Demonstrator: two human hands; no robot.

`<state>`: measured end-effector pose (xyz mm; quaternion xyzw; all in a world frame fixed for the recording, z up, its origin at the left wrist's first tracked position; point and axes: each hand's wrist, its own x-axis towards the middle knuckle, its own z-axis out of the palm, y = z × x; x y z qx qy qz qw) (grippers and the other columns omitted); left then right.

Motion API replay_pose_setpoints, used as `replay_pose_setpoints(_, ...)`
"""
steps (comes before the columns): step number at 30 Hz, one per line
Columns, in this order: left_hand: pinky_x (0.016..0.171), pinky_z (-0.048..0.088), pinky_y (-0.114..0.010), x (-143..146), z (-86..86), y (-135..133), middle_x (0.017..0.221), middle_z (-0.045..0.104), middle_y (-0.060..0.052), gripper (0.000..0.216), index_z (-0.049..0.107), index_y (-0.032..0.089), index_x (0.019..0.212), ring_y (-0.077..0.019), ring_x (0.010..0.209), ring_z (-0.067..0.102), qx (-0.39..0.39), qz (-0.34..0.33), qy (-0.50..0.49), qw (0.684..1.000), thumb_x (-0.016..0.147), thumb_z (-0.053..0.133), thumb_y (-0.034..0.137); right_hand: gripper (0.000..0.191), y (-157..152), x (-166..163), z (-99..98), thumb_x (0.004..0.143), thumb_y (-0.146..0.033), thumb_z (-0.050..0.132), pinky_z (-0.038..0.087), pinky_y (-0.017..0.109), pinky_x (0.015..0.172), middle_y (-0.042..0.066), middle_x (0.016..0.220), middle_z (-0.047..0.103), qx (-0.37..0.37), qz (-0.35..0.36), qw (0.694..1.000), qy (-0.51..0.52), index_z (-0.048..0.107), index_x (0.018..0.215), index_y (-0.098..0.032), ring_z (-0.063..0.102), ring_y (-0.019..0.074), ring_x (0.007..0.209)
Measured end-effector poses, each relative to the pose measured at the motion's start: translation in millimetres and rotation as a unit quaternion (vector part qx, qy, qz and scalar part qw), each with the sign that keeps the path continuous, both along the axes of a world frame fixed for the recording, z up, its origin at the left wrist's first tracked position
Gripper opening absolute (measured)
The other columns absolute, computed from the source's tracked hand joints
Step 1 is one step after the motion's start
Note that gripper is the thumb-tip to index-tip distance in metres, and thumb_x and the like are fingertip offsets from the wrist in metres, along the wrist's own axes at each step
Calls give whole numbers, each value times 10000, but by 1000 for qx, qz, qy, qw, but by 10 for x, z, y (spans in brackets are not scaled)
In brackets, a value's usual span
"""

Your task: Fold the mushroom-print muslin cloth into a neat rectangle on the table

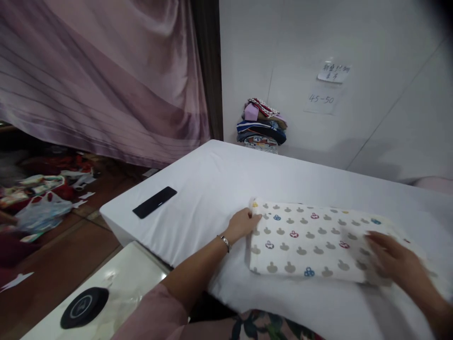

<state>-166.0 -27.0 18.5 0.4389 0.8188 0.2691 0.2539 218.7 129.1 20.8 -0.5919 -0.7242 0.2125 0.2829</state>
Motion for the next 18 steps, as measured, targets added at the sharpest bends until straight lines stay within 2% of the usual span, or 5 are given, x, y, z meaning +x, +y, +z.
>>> replay_pose_setpoints(2, 596, 377, -251, 37, -27, 81, 796, 643, 3, 303, 557, 206, 804, -164, 725, 574, 11, 2, -2, 1000, 808, 508, 504, 358, -189, -614, 21, 691, -519, 605, 512, 365, 695, 86, 1002, 693, -71, 88, 992, 47, 684, 922, -257, 656, 256, 854)
replay_pose_setpoints(5, 600, 374, -249, 156, -88, 72, 813, 631, 2, 232, 558, 210, 871, -157, 721, 562, 59, -4, 21, 998, 822, 508, 431, 386, -483, -1470, 55, 743, -507, 578, 521, 315, 638, 45, 891, 690, -147, 205, 961, 116, 652, 1001, -230, 655, 202, 766)
replay_pose_setpoints(9, 640, 381, -249, 259, -167, -22, 831, 623, 9, 198, 561, 214, 965, -139, 703, 543, 149, -52, 58, 986, 837, 496, 349, 505, -603, -2244, 8, 772, -544, 545, 458, 261, 484, 35, 797, 651, -201, 224, 944, 138, 558, 1128, -186, 609, 155, 592)
replay_pose_setpoints(13, 616, 375, -234, 218, -206, -33, 782, 607, 18, 155, 583, 197, 897, -125, 672, 516, 188, -96, 45, 977, 814, 509, 306, 463, -548, -2593, -98, 785, -527, 529, 429, 266, 532, 18, 700, 631, -162, 213, 961, 67, 568, 1080, -172, 591, 162, 602)
replay_pose_setpoints(18, 584, 380, -223, 65, -229, 25, 678, 606, 37, 183, 642, 197, 816, -120, 619, 511, 171, -139, -32, 975, 802, 483, 288, 311, -513, -2663, -167, 785, -383, 499, 405, 272, 607, 17, 709, 635, -104, 207, 973, 14, 620, 985, -178, 584, 173, 672)
